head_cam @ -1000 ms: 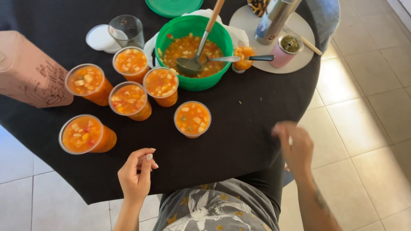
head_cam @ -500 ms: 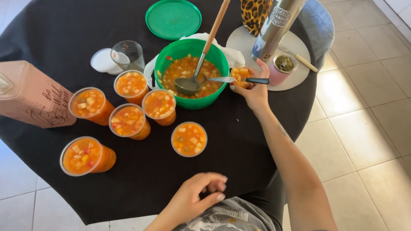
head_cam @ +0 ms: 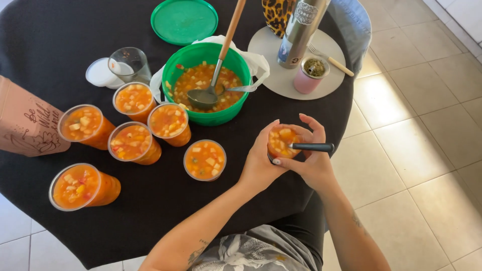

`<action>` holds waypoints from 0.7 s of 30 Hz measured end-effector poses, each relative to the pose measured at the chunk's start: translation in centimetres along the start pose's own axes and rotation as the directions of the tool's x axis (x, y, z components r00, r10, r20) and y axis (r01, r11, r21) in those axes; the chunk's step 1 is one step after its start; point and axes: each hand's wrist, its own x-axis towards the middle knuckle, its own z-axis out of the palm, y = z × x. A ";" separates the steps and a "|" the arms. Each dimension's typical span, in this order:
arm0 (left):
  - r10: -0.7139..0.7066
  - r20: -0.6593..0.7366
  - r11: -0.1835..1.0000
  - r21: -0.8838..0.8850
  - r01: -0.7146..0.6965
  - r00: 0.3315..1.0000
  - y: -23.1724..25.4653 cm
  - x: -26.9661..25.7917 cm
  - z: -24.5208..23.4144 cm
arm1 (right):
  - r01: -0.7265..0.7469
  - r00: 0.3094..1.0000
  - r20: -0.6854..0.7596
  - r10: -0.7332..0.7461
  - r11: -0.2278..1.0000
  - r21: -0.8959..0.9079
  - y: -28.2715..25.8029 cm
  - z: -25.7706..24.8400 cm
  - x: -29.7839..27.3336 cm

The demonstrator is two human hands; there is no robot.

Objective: Filling small plastic cups with fruit salad using a ladle and then securing lids on top of them.

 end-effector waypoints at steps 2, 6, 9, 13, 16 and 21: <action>-0.016 -0.032 0.999 -0.033 0.015 0.999 -0.5 0.1 0.2 | 0.020 1.000 0.008 -0.020 1.000 -0.001 0.0 -0.1 -0.4; -0.009 -0.048 0.996 -0.085 0.005 0.999 -1.3 0.0 0.4 | 0.091 0.995 -0.025 -0.097 0.978 -0.187 1.8 -1.5 -1.0; -0.038 -0.064 0.998 -0.050 0.035 0.997 -1.0 0.1 0.1 | 0.141 0.963 -0.223 -0.154 0.987 -0.076 1.9 -1.6 -1.9; 0.005 -0.037 0.999 -0.037 -0.007 0.999 -1.2 -0.1 -0.2 | 0.276 0.902 -0.255 -0.347 0.921 -0.276 -0.3 -1.6 -2.6; 0.039 -0.048 0.999 -0.016 -0.040 0.998 -1.3 -0.2 -0.3 | 0.349 0.855 -0.255 -0.453 0.864 -0.363 -0.2 -2.1 -2.8; 0.072 -0.057 0.997 0.007 -0.072 0.996 -0.5 -0.8 -0.6 | 0.324 0.839 -0.289 -0.461 0.850 -0.415 -0.2 -1.4 -2.6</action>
